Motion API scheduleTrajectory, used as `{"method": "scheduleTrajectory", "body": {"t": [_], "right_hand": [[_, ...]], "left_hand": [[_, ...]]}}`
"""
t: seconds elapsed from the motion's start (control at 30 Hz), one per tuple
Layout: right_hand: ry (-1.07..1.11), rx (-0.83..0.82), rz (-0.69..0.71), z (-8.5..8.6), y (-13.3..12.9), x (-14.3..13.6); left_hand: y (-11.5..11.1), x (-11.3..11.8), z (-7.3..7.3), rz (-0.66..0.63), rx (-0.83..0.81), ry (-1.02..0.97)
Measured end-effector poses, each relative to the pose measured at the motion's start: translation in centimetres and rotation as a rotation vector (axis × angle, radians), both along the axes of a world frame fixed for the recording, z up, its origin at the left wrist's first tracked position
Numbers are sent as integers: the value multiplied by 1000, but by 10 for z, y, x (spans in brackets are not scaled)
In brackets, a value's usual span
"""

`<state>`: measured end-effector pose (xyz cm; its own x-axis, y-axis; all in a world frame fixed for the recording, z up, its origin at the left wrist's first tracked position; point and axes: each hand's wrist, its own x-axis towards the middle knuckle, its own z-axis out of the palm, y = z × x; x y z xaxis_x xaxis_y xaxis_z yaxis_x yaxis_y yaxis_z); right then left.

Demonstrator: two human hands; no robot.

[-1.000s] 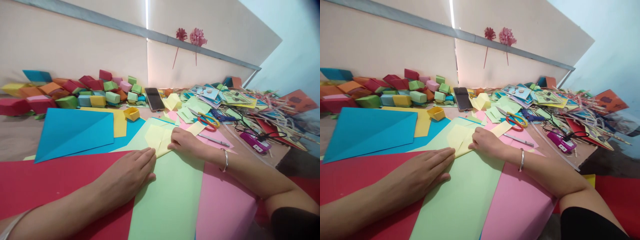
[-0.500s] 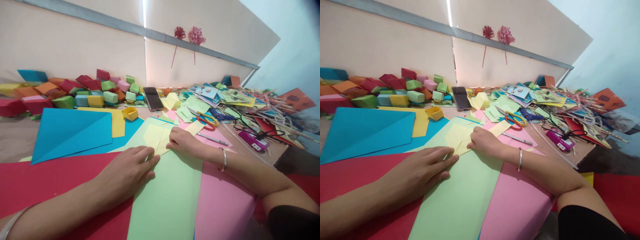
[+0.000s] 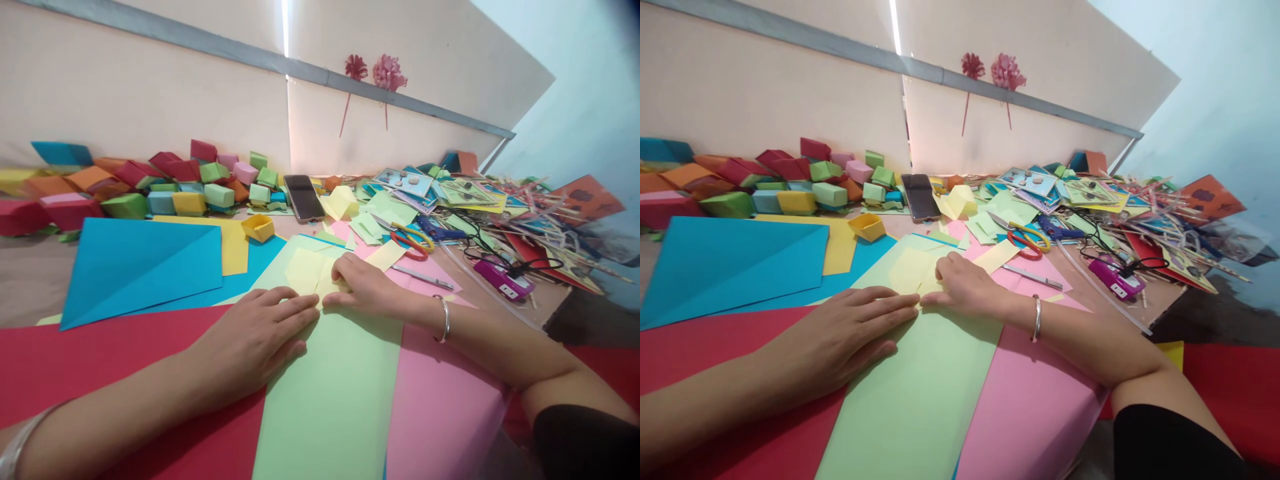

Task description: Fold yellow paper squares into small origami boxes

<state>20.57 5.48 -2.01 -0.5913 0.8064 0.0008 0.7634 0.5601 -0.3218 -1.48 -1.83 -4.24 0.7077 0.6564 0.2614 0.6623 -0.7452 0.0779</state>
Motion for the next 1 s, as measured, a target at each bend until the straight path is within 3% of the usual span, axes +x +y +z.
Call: {"method": "scheduleTrajectory", "body": {"t": [0.17, 0.4, 0.7, 0.9, 1.0], "right_hand": [[2, -31, 10, 4, 4, 4], [-29, -219, 24, 24, 28, 20], [-1, -279, -35, 25, 28, 20], [5, -295, -5, 26, 32, 25], [28, -226, 2, 21, 39, 30]], "left_hand": [[-1, 0, 3, 10, -8, 16], [1, 1, -2, 34, -46, -30], [7, 9, 9, 41, -75, 48], [4, -1, -1, -18, 13, -39], [2, -3, -7, 5, 44, -76]]}}
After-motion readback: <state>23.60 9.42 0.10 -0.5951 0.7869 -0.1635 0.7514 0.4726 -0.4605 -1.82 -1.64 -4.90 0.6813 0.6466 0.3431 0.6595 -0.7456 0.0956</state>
